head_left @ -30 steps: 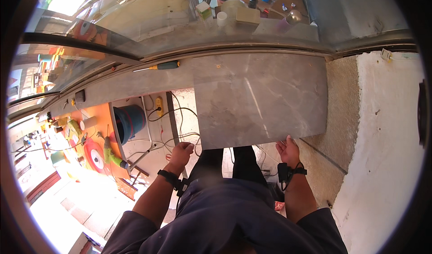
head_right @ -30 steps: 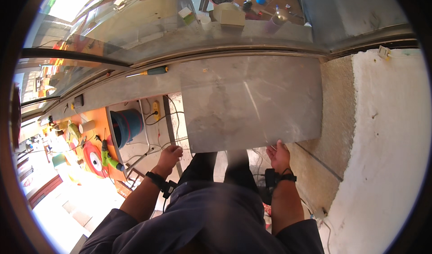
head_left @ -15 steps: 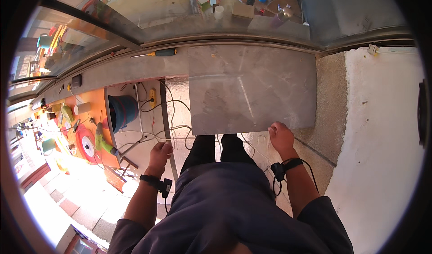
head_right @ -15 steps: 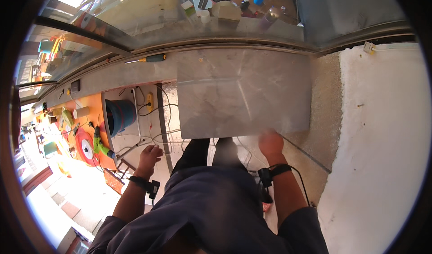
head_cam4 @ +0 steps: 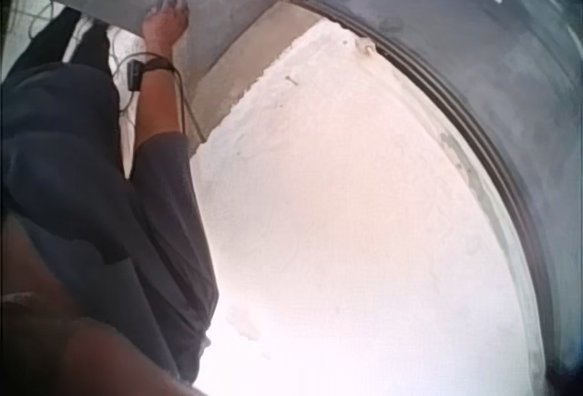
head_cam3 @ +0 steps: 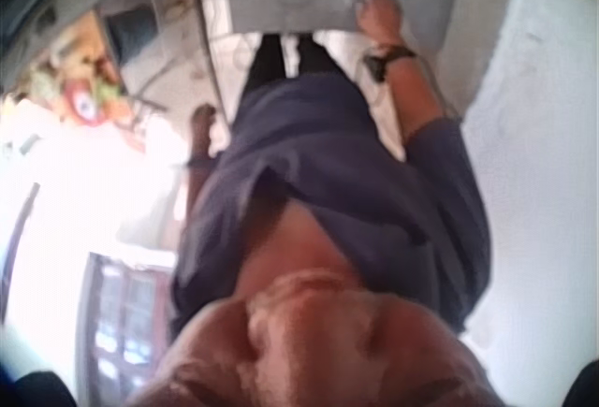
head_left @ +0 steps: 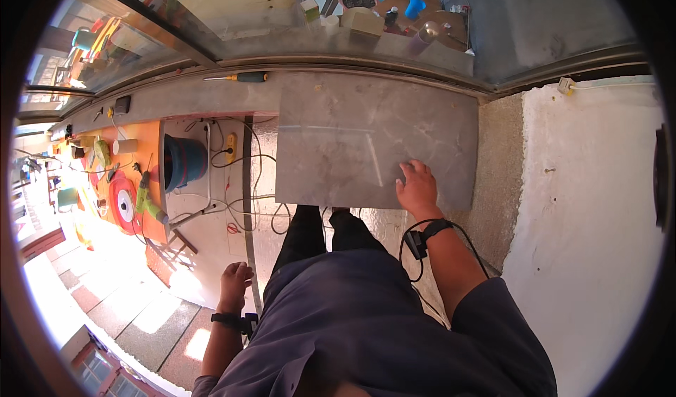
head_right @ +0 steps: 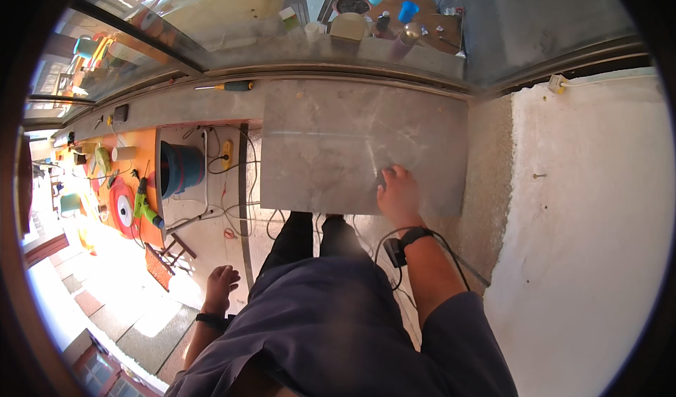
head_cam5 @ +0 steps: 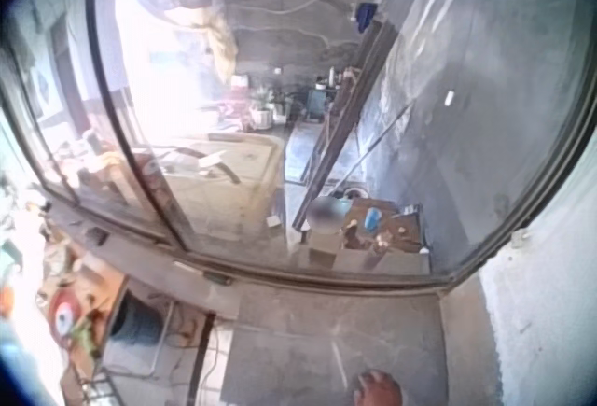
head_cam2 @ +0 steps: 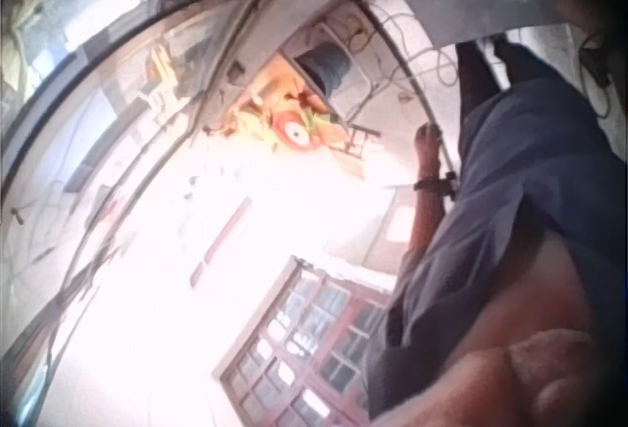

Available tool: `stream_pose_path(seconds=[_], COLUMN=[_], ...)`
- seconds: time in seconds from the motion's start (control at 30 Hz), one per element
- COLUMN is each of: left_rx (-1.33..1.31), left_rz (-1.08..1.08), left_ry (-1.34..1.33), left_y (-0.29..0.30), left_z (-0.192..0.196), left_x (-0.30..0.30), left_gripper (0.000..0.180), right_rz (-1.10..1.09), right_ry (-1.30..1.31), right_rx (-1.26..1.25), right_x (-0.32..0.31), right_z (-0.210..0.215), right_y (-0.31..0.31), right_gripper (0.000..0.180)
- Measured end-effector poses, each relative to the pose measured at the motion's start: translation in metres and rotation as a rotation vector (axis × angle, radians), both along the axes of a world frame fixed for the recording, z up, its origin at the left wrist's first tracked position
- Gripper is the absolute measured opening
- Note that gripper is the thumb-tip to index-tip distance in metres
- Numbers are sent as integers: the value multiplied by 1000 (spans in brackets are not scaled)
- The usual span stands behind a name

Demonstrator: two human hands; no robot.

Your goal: The person carries a large gray panel and a wooden board across a balcony. They position the gray panel against a glass wall and use a screwdriver to tighten screws into pre-drilled holes. The person then picks up the wooden board and places it on a table.

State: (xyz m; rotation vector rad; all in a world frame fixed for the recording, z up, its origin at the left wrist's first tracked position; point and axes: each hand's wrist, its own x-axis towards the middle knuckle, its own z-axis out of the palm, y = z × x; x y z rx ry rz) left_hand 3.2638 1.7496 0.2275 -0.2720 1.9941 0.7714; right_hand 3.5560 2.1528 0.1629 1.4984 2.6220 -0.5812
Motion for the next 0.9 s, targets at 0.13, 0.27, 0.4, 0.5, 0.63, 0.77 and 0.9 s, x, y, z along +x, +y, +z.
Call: stream_pose_path(seconds=[0.13, 0.27, 0.4, 0.5, 0.63, 0.77, 0.9], left_rx=[6, 45, 24, 49, 58, 100, 139], left_rz=[89, 121, 182, 260, 297, 390, 492], left_ry=[2, 31, 26, 22, 11, -2, -15], left_y=[-6, -19, -39, -57, -80, -117, -167], left_z=[12, 18, 26, 30, 25, 17, 7], left_x=[12, 22, 36, 45, 54, 65, 72], left_gripper=[31, 32, 33, 30, 31, 32, 32], right_rz=[64, 278, 516, 690, 673, 793, 770], right_ry=[3, -31, 20, 9, -48, -193, -308], right_rx=[-4, -81, -497, -625, -700, -681, -654], right_x=[-2, -11, -45, -61, -64, -68, -88], right_z=[4, 12, 36, 26, 16, 5, -2], right_y=[3, -14, -57, -89, -107, -116, -132], right_gripper=[40, 34, 32, 33, 32, 34, 35])
